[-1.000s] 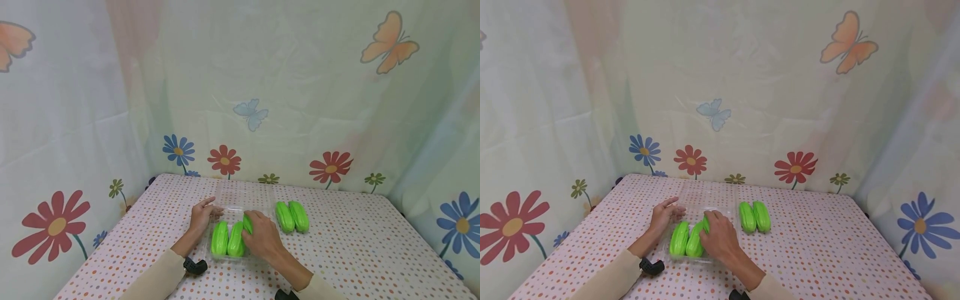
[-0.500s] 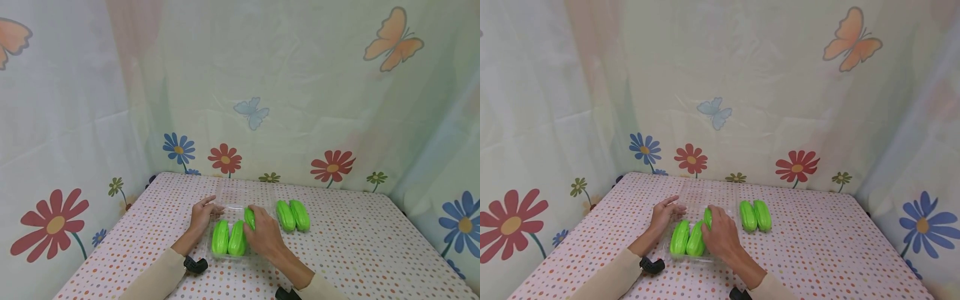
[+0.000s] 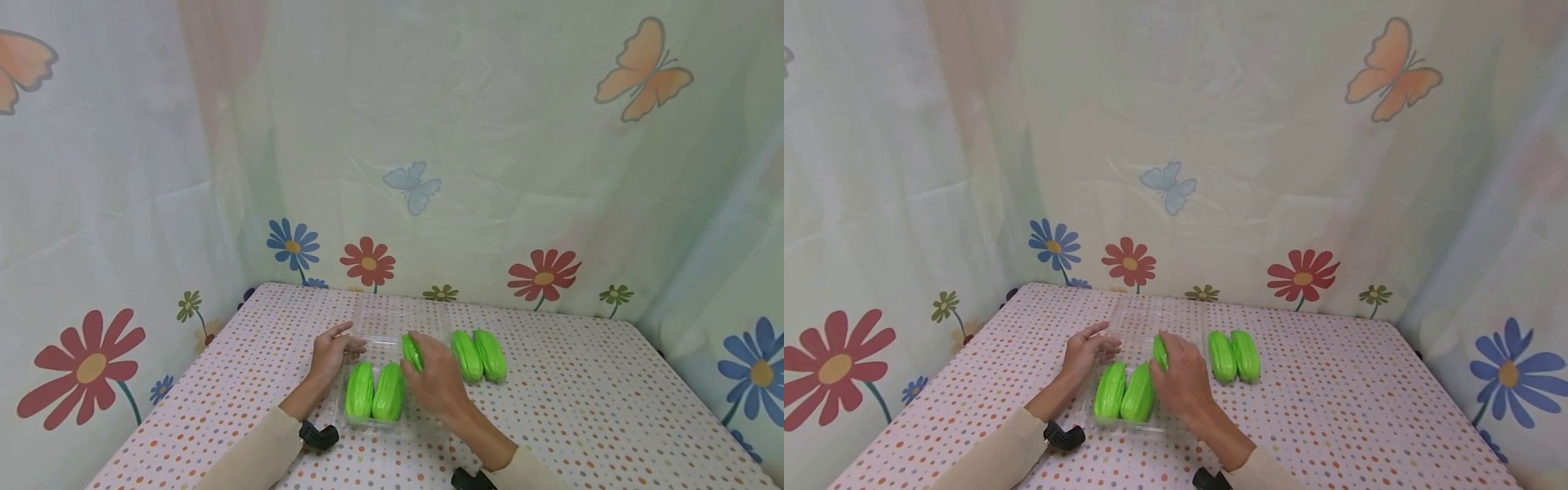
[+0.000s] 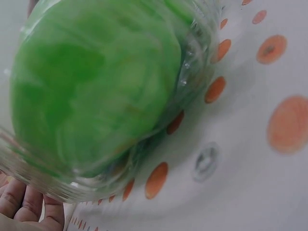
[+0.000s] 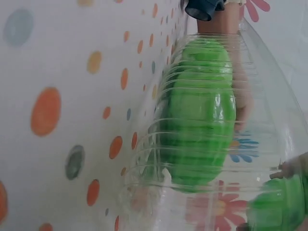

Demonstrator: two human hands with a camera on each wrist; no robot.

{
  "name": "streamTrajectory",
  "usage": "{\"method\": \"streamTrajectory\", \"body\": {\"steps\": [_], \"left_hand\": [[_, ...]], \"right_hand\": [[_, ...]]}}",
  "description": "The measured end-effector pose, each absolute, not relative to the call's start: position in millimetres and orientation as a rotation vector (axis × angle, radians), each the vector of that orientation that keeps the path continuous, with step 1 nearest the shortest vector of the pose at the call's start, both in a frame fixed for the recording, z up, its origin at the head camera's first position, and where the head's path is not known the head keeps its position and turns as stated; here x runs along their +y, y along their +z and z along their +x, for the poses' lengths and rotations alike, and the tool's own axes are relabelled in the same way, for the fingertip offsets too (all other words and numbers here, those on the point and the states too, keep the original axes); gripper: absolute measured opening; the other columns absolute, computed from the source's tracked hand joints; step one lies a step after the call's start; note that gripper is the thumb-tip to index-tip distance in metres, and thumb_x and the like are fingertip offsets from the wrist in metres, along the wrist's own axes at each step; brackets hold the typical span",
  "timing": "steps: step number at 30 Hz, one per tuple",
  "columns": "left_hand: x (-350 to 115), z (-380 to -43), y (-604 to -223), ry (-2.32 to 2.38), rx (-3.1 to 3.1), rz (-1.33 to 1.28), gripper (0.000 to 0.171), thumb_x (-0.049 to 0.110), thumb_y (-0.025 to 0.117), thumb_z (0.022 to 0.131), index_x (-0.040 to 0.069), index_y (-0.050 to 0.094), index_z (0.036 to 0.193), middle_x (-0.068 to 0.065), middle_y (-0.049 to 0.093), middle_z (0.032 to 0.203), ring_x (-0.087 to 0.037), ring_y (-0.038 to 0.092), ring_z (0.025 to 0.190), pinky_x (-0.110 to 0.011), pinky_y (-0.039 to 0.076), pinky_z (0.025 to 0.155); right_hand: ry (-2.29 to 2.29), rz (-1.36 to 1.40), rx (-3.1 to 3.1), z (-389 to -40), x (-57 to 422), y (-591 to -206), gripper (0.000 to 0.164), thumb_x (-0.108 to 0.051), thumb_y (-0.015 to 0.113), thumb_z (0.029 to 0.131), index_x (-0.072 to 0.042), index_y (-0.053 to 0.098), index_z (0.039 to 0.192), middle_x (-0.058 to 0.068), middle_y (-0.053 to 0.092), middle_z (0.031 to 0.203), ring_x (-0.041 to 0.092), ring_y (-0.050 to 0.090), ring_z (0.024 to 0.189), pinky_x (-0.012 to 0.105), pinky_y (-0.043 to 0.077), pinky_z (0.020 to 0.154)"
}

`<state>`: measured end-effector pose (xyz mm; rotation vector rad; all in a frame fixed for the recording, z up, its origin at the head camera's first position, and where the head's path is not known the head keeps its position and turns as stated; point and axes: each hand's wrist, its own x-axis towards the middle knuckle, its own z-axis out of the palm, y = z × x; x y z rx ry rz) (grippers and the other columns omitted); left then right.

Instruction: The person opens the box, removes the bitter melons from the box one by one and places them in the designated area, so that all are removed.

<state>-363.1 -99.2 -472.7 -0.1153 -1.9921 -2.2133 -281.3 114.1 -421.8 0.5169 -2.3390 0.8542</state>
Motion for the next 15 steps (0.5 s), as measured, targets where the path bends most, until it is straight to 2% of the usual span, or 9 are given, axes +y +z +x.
{"method": "streamTrajectory", "body": {"steps": [7,10,13,15], "left_hand": [[-99.7,-365.4,-473.3,-2.223,-2.001,-0.124,0.05,0.001,0.054,0.095,-0.006,0.05,0.144,-0.022,0.076,0.097,-0.037,0.075,0.089,-0.046,0.062,0.08],[-99.5,-364.2,-472.5,-2.217,-2.005,-0.124,0.05,0.002,0.054,0.096,-0.006,0.05,0.145,-0.022,0.076,0.097,-0.036,0.075,0.089,-0.045,0.063,0.08],[-99.0,-362.5,-472.1,-2.207,-2.004,-0.123,0.049,0.003,0.055,0.096,-0.005,0.051,0.145,-0.021,0.076,0.097,-0.033,0.076,0.088,-0.042,0.063,0.08],[-98.6,-361.9,-473.1,-2.203,-2.002,-0.116,0.05,0.004,0.056,0.096,-0.003,0.052,0.145,-0.021,0.076,0.097,-0.032,0.076,0.088,-0.041,0.063,0.08]], "right_hand": [[0.903,0.508,-2.347,-284.0,121.9,-419.6,0.047,-0.007,0.076,0.086,0.003,0.064,0.13,0.022,0.067,0.128,0.039,0.066,0.115,0.052,0.056,0.095],[0.94,0.504,-2.346,-285.7,126.6,-417.9,0.045,-0.006,0.075,0.085,0.003,0.065,0.129,0.021,0.07,0.121,0.029,0.071,0.088,0.043,0.061,0.08],[0.983,0.477,-2.353,-288.6,131.5,-416.4,0.045,-0.007,0.074,0.085,0.002,0.066,0.129,0.017,0.073,0.101,0.013,0.056,0.059,0.029,0.053,0.058],[1.013,0.44,-2.369,-290.6,134.9,-415.9,0.045,-0.008,0.074,0.086,0.0,0.067,0.13,0.01,0.069,0.081,0.008,0.044,0.052,0.024,0.044,0.05]]}}
